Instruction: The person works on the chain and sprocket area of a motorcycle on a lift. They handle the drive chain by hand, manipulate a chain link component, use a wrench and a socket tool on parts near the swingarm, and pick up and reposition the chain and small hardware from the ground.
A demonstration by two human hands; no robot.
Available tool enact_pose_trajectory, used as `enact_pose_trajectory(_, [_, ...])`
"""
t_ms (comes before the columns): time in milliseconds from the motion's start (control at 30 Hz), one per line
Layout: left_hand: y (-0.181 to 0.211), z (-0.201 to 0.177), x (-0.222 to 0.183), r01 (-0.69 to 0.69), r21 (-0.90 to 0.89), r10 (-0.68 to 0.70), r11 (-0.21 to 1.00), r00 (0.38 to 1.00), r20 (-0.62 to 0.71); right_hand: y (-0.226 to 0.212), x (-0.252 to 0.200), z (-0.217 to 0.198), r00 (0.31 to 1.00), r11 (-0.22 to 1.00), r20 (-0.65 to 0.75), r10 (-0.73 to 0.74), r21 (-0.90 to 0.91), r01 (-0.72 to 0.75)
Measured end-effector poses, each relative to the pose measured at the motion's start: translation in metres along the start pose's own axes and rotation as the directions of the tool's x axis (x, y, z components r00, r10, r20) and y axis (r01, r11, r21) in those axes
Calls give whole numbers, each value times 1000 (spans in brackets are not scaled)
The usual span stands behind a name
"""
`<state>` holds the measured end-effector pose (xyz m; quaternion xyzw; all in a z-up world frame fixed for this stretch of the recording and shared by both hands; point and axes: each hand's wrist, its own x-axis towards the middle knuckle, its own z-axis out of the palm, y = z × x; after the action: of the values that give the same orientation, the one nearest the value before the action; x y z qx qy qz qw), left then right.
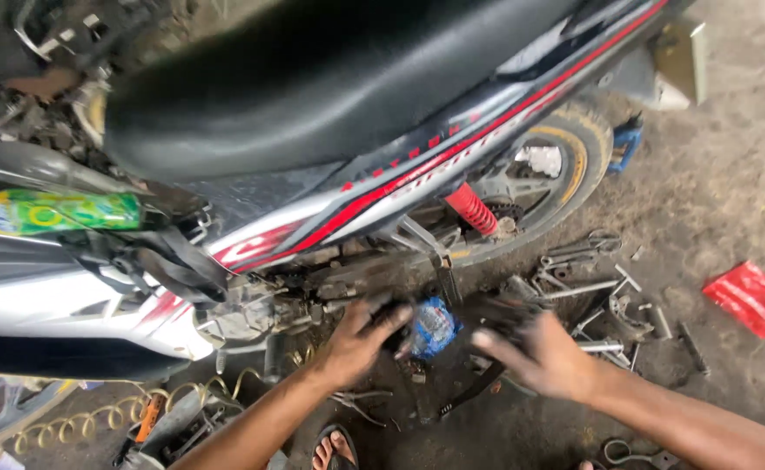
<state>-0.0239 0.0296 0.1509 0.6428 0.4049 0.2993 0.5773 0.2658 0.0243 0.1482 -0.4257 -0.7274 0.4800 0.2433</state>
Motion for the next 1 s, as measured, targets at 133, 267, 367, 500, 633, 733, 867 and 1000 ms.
enact_pose_trajectory(133, [59,8,5,-214,-186,197,959,975,-105,-47,20,13,996,973,-62,-65,-224,49])
enact_pose_trajectory(267, [112,10,4,-432,-401,352,808,900,-258,-67,29,10,944,910,88,-318,-251,330])
enact_pose_trajectory(367, [126,9,2,-451,-427,313,784,881,-356,-88,28,-13,983,922,109,-150,-344,179])
enact_pose_trajectory(500, [63,-4,24,-469,-652,266,595,881,-391,-89,13,-68,983,957,186,-2,-284,55])
enact_pose_trajectory(633, [-16,-10,28,-154,7,155,988,987,-47,-66,0,-114,988,863,2,156,-487,-135])
enact_pose_trajectory(733, [-128,18,34,-101,527,-68,844,954,293,-62,14,-147,954,696,-130,271,-658,-287])
enact_pose_trajectory(867, [-292,56,43,-176,710,-197,682,891,410,-51,25,-167,954,805,-202,220,-515,-294])
enact_pose_trajectory(1000, [-422,108,61,-100,815,-225,571,936,272,-7,42,-179,978,809,-206,29,-570,-144])
